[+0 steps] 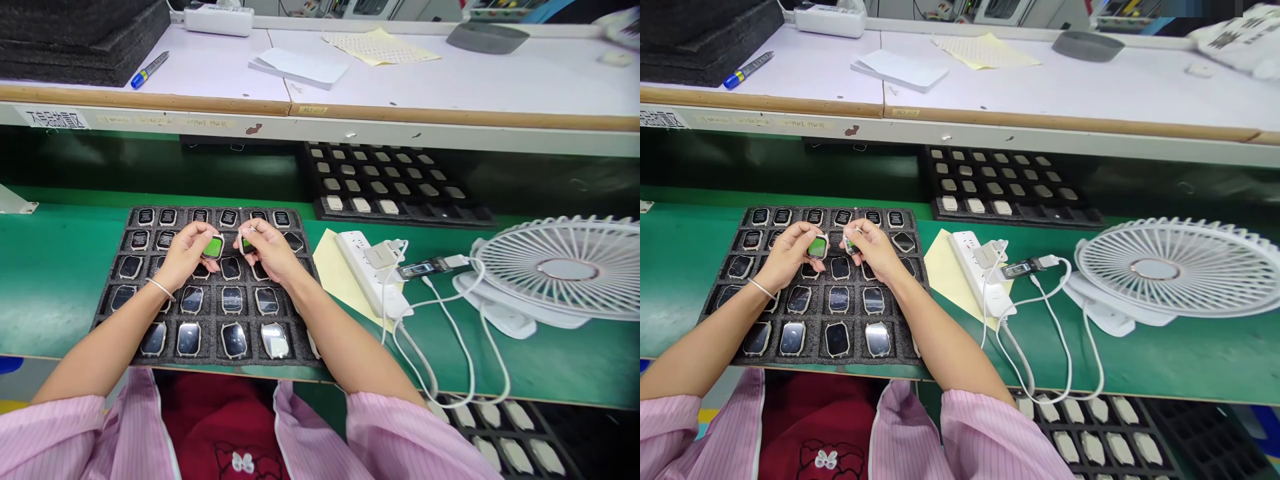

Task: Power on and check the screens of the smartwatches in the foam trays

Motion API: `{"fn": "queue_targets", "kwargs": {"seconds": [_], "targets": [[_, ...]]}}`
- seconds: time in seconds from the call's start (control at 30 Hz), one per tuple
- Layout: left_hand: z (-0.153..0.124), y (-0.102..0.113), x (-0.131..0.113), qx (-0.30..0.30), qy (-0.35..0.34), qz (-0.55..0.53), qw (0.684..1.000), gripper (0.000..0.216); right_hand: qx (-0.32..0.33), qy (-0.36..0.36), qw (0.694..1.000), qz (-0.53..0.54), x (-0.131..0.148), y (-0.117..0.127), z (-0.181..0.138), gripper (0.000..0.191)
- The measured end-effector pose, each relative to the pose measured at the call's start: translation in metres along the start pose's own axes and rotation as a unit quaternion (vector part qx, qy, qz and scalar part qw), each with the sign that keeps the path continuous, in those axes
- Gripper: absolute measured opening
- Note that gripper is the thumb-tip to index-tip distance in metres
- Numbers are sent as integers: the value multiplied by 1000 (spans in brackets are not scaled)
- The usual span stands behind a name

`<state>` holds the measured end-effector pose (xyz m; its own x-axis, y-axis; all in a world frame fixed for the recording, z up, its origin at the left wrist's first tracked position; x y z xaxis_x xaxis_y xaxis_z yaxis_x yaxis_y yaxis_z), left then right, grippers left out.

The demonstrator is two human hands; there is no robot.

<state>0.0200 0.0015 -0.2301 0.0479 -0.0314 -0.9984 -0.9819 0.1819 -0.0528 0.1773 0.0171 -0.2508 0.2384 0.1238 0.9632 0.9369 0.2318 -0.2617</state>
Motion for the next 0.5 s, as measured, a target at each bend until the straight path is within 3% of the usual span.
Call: {"fn": "queue_targets", "kwargs": {"seconds": [0.2, 0.5], "targets": [[1, 3, 3, -12, 20, -25, 999, 45, -5, -10, 1000, 13, -1, 2, 1, 52], [1, 6, 3, -23, 9, -3, 1000, 31, 27, -11, 1000, -4, -3, 0, 1, 45]]}}
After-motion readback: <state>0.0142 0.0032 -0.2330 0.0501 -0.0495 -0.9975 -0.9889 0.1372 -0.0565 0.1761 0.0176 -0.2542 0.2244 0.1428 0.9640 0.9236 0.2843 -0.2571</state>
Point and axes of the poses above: each hand's wrist, its own z-axis towards the middle knuckle, its own y-axis out of the back of the hand, x = y × z, the point moved 7 cm from there along z, towards the middle knuckle, and after that the axes turned 1 degree about -y, right-handed, at the moved point
